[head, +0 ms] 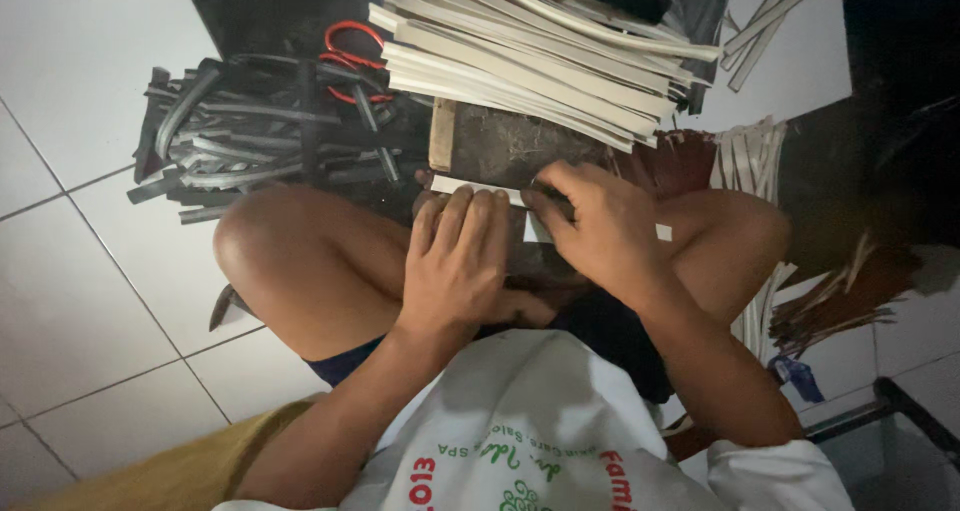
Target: The person sits cross-legged on the floor and repeatedly smooths thin white plastic strips using a small white block on a wooden board. The person picks up a strip, rubs it with the block, and places it back on the pile, repeating this process continuously.
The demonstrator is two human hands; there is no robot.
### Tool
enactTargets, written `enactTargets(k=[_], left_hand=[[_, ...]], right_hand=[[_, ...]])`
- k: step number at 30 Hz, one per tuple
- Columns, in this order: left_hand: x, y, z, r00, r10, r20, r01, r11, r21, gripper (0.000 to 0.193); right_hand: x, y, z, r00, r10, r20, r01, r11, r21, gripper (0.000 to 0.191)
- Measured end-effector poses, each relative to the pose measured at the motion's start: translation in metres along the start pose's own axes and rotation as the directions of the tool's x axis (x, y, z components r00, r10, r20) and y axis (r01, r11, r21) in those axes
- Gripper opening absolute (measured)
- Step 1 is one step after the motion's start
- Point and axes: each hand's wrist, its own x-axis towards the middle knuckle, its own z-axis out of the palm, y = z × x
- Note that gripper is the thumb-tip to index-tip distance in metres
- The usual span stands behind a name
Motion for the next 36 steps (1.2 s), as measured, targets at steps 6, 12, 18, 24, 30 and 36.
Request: enactTargets(k=[6,12,18,24,30,36], left_hand=[[0.002,-0.002,-0.007,1.0,0.007,-0.017,-0.006,0.999,0.04,0.041],[0.007,-0.003,-0.008,1.0,0.0,-0.006,0.0,1.0,0.009,0.035],[0.004,0.0,-0.008,1.0,0.016,-0.002,-0.016,1.0,0.01,0.039],[0.003,0.009,0.004,0.996,0.026,0.085,-0.03,0.999,0.037,0.053],[-0.002,0.022,0.005,1.0,0.016,0.026,-0.016,1.0,-0.012,0.064],[-0.002,0.006,-0.001,0.999,-0.044,0.014,0.042,0.995,0.095,0.038]], right_hand=[[-0.009,0.004,-0.014,0.999,0.04,0.024,-0.04,0.999,0.012,0.017],[-0.009,0.018,-0.027,0.955,0.208,0.213,-0.237,0.964,0.12,0.02],[-0.008,0.019,-0.027,0.966,0.18,0.184,-0.212,0.963,0.169,0.023],[-0.007,0.017,-0.028,0.926,0.286,0.249,-0.315,0.945,0.087,0.024],[-0.013,0.018,-0.02,0.995,0.064,0.074,-0.074,0.987,0.145,0.019],[-0.003,0.001,-0.007,0.999,0.032,0.034,-0.032,0.999,0.006,0.017]])
